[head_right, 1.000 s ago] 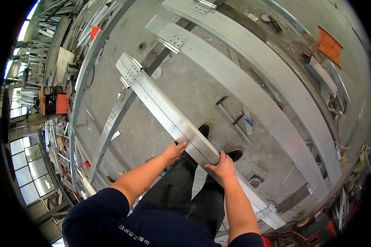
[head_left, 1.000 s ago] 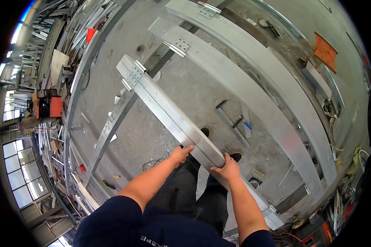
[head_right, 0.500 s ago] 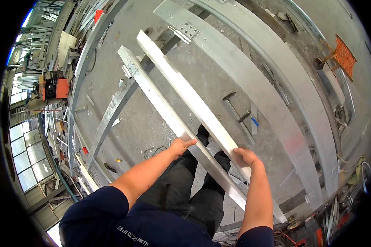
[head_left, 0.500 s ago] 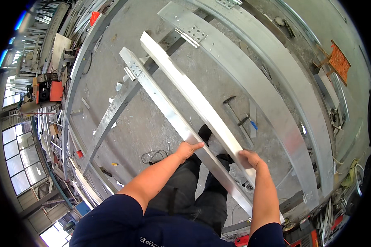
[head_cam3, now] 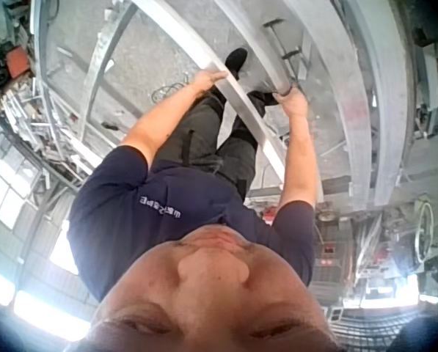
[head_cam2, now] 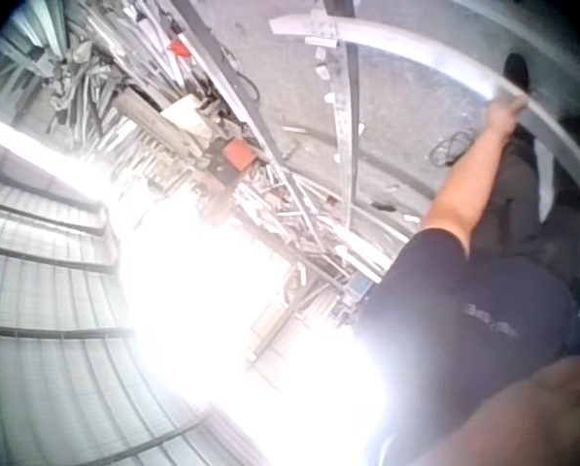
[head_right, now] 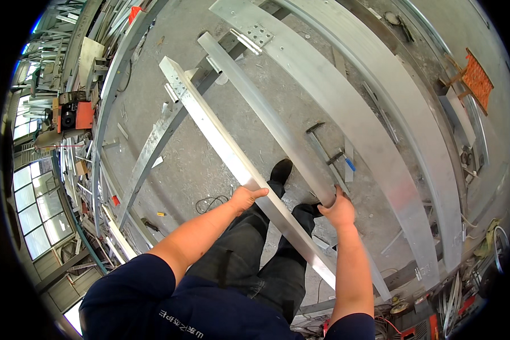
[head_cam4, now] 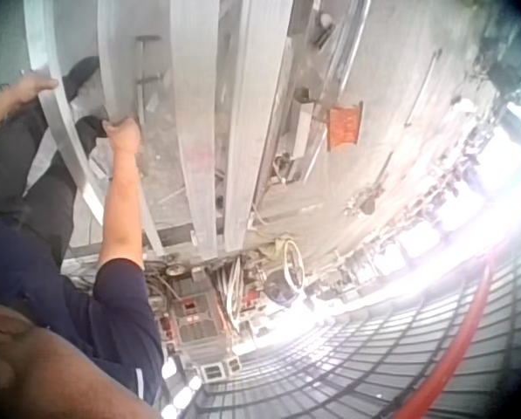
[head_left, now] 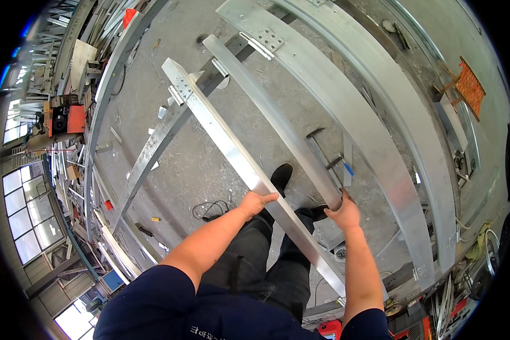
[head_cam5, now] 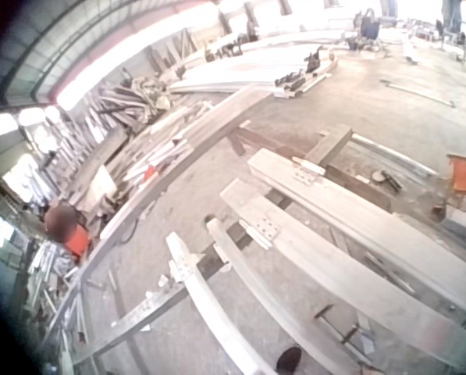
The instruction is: The person uses a cordless drill to fasten metal brackets onto long aluminum beams, then lifts and positions the beams into a frame structure on the floor. They adjust the beams and walk to a nearby machine to retrieve a small item before returning to the frame.
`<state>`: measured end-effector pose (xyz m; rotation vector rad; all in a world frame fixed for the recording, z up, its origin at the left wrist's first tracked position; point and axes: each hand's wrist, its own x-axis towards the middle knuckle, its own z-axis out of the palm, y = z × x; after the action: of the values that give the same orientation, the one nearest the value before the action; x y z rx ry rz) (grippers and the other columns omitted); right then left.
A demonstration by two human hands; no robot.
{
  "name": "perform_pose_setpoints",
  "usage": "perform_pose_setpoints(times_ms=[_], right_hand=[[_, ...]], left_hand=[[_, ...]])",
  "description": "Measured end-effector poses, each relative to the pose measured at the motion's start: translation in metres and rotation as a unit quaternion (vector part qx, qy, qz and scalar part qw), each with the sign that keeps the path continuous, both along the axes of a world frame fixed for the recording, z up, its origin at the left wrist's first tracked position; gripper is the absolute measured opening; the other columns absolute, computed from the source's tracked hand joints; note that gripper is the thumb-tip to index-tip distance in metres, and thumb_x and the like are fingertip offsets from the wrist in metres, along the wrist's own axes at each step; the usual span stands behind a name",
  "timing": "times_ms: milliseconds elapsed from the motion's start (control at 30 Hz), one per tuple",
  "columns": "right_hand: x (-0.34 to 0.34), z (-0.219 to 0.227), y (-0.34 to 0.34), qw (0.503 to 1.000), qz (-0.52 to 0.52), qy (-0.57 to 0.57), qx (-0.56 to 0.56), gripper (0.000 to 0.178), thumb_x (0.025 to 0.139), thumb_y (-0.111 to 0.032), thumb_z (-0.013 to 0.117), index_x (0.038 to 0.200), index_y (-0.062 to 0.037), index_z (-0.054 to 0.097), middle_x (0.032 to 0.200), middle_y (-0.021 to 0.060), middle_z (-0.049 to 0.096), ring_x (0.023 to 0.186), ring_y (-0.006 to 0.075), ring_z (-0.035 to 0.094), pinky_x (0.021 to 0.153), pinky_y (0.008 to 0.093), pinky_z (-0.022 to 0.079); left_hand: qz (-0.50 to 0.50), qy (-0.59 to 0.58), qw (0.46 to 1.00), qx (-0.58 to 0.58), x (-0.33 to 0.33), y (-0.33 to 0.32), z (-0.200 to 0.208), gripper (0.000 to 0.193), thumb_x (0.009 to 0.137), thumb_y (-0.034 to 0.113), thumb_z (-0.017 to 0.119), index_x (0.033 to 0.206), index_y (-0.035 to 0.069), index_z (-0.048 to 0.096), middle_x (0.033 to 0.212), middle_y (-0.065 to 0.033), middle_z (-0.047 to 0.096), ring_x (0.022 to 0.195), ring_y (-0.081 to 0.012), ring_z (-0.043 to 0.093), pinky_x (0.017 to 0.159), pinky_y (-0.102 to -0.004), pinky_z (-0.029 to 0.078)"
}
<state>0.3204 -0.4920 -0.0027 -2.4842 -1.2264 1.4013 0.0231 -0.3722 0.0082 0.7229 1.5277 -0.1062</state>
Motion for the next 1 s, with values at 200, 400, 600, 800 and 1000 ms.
perform_pose_setpoints(times_ms=[200, 400, 600, 800, 1000], right_hand=[[-0.010, -0.008, -0.003, 0.999, -0.040, -0.020, 0.022, 0.062, 0.070, -0.027, 0.072, 0.128, -0.0122, 0.056, 0.107, 0.0183, 0.069, 0.098, 0.0368, 0.066, 0.085, 0.0440, 0.053], [-0.013, -0.007, -0.003, 0.998, -0.042, -0.040, 0.028, 0.057, 0.071, -0.028, 0.070, 0.125, -0.0127, 0.058, 0.104, 0.0177, 0.069, 0.096, 0.0368, 0.066, 0.084, 0.0438, 0.053], [-0.012, -0.007, -0.006, 0.997, -0.035, -0.039, 0.053, 0.068, 0.070, -0.029, 0.076, 0.131, -0.0079, 0.052, 0.119, 0.0181, 0.063, 0.110, 0.0366, 0.060, 0.093, 0.0442, 0.049], [-0.056, 0.054, -0.018, 0.940, -0.035, -0.090, 0.326, 0.064, 0.075, -0.026, 0.078, 0.127, 0.0008, 0.051, 0.114, 0.0194, 0.058, 0.108, 0.0384, 0.056, 0.095, 0.0443, 0.046], [-0.120, 0.071, -0.080, 0.972, -0.118, 0.034, 0.201, 0.059, 0.074, -0.021, 0.079, 0.124, -0.0002, 0.053, 0.112, 0.0185, 0.059, 0.104, 0.0367, 0.058, 0.091, 0.0432, 0.047]], left_hand=[[-0.004, -0.016, 1.000, 0.023, -0.003, -0.004, -0.005, 0.053, 0.077, 0.035, 0.082, 0.108, -0.005, 0.068, 0.107, -0.0128, 0.069, 0.098, -0.0216, 0.063, 0.088, -0.0330, 0.048], [-0.004, -0.012, 0.999, 0.052, -0.003, -0.008, -0.009, 0.053, 0.077, 0.038, 0.081, 0.105, -0.006, 0.069, 0.103, -0.0134, 0.070, 0.094, -0.0214, 0.065, 0.085, -0.0329, 0.049], [0.011, -0.026, 0.999, 0.021, -0.001, -0.004, -0.007, 0.056, 0.076, 0.033, 0.083, 0.111, -0.007, 0.065, 0.109, -0.0135, 0.068, 0.099, -0.0229, 0.063, 0.088, -0.0333, 0.049], [0.078, -0.036, 0.992, -0.091, -0.028, -0.012, -0.025, 0.052, 0.076, 0.030, 0.082, 0.113, -0.002, 0.065, 0.095, -0.0053, 0.066, 0.081, -0.0148, 0.058, 0.068, -0.0307, 0.045], [0.112, -0.147, 0.963, -0.196, -0.101, -0.022, -0.029, 0.044, 0.079, 0.035, 0.079, 0.108, 0.008, 0.060, 0.075, 0.0030, 0.049, 0.058, -0.0080, 0.039, 0.050, -0.0250, 0.031]])
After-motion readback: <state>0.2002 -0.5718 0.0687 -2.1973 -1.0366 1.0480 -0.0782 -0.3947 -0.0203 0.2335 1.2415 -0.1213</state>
